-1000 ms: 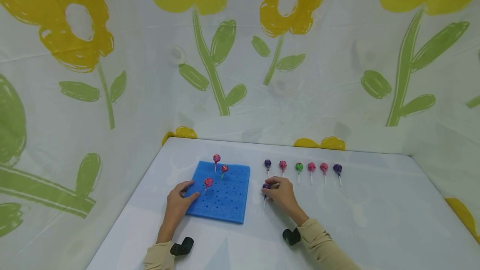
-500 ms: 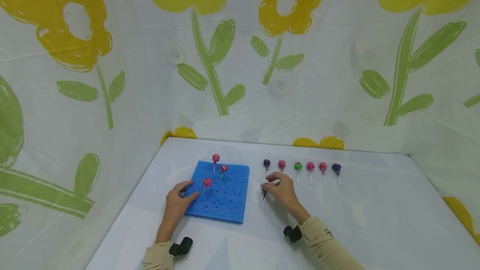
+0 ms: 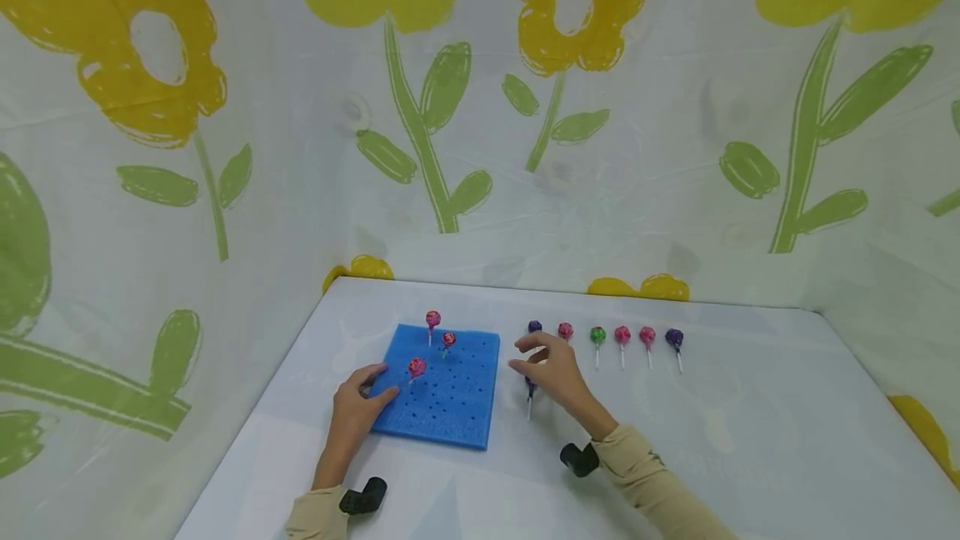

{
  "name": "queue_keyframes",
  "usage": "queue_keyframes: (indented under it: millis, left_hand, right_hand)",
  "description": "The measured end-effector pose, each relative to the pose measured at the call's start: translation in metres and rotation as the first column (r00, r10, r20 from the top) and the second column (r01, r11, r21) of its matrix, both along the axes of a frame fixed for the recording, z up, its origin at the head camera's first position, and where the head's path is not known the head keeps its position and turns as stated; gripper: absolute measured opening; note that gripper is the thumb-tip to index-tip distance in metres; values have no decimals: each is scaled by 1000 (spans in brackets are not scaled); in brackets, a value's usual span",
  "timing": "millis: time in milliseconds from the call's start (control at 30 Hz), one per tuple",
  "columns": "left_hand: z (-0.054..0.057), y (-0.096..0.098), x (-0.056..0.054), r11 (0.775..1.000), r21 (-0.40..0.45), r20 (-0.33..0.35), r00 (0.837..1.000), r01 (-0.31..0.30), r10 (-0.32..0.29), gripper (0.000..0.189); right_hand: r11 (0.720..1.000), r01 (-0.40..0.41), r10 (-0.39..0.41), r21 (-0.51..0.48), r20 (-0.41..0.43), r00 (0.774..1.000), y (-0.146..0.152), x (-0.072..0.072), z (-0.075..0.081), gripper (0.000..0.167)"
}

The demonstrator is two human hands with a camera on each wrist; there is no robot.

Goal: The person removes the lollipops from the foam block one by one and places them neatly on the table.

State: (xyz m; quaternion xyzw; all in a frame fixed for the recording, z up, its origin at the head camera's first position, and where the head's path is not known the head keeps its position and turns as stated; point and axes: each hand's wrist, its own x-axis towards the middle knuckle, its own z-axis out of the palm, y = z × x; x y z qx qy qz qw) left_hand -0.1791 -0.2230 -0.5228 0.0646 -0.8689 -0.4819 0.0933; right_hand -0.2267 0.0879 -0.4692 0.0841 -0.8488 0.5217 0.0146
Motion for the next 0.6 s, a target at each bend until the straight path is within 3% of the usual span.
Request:
queue_keyframes:
  millis: [300, 600]
  left_hand:
    - [-2, 1, 1, 1000, -2, 1, 1000, -16, 16, 47]
    - [1, 1, 1, 1000, -4, -14, 1000, -11, 11, 47]
  right_hand:
    - [1000, -24, 23, -16, -12, 1000, -20, -4, 5, 28]
    - [992, -78, 74, -98, -38, 997, -41, -11, 7, 28]
